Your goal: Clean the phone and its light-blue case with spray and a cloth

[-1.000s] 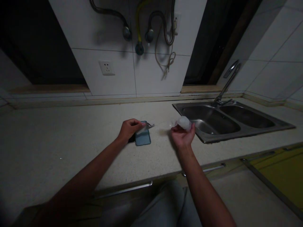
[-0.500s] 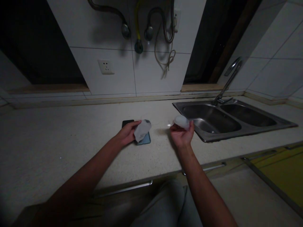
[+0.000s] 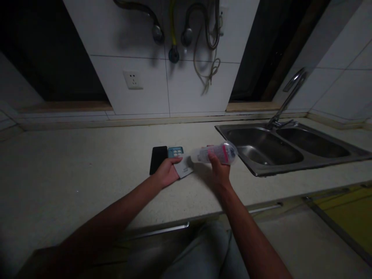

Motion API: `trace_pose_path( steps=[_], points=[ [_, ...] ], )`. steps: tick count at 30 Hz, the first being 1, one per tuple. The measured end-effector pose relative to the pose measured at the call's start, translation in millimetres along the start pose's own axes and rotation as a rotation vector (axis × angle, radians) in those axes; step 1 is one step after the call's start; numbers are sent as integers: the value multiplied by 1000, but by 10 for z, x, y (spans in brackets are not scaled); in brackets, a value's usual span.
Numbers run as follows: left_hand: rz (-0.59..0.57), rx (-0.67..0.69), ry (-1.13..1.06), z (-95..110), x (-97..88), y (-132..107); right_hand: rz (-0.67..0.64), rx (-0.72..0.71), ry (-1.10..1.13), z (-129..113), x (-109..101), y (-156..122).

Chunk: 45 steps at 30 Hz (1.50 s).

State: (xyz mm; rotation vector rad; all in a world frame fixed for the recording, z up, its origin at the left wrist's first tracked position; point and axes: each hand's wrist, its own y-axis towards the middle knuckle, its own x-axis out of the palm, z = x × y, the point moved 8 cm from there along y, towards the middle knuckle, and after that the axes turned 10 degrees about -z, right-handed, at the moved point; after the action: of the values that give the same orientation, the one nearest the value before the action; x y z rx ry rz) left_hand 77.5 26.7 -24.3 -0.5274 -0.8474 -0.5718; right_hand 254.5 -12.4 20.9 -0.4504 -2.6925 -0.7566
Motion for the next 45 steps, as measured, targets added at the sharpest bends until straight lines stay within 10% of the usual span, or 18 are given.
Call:
trace_pose_path(
  steps=[11, 45],
  points=[
    [-56, 78, 41, -69, 122, -14, -164, 81, -282, 13, 206, -102],
    [-30, 91, -27, -69, 79, 9, -33, 32, -167, -81, 170, -174]
  ],
)
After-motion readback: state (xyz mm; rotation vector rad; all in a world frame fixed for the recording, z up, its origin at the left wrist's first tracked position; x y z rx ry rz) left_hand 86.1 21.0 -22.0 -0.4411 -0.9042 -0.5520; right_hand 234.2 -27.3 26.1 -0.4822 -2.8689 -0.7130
